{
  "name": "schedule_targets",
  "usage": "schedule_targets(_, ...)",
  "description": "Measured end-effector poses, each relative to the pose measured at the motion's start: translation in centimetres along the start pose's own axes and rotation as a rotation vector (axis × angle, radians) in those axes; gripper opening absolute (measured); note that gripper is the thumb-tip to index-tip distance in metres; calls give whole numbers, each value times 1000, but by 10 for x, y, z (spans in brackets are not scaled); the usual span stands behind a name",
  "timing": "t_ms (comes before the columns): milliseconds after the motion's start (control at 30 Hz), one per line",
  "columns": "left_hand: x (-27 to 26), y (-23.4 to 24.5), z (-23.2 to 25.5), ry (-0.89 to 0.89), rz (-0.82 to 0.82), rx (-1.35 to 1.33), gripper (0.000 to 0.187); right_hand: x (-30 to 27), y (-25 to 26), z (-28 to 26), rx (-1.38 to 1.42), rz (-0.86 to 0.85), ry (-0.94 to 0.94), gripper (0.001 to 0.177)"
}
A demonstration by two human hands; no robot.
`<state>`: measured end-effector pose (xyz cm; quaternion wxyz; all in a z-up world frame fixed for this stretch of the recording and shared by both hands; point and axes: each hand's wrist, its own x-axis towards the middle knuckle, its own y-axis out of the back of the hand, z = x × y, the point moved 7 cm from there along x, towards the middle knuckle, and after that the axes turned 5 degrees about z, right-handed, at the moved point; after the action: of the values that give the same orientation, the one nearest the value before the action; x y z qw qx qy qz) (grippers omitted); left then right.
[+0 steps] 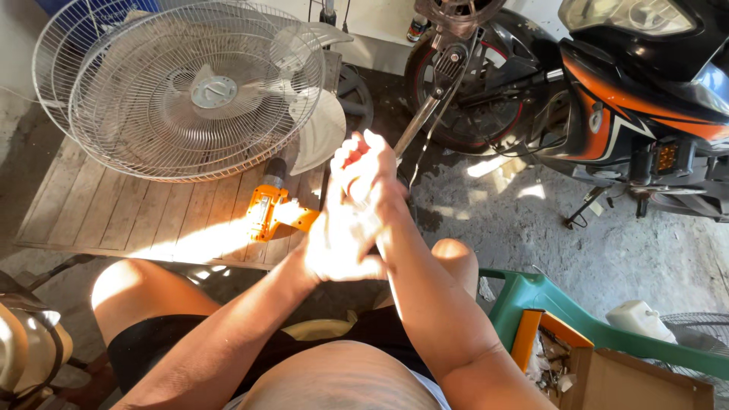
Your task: The person removes the fan blade from a standing fan using a cordless drill and then detaches the motor housing from the fan stand. The blade and motor are placed on a nearby table.
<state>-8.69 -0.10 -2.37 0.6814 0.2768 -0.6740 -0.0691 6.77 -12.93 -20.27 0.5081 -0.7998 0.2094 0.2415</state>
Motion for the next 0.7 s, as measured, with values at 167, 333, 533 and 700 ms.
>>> schedule_targets(167, -63, 24, -103, 605, -46, 280, 56, -21, 2, 7, -808, -230, 731, 12)
schedule_targets(333, -102, 32, -75, 439, -127, 115, 36, -99, 17, 12, -1415, -325, 1068, 10)
schedule_targets(533, -72, -30, -33, 462, -201, -393, 28, -171, 128, -135, -1650, 325, 1337, 10)
schedule_targets(700, 8, -130, 33, 416, -348, -758, 33, -206, 255, -199, -1841, 671, 1040, 24)
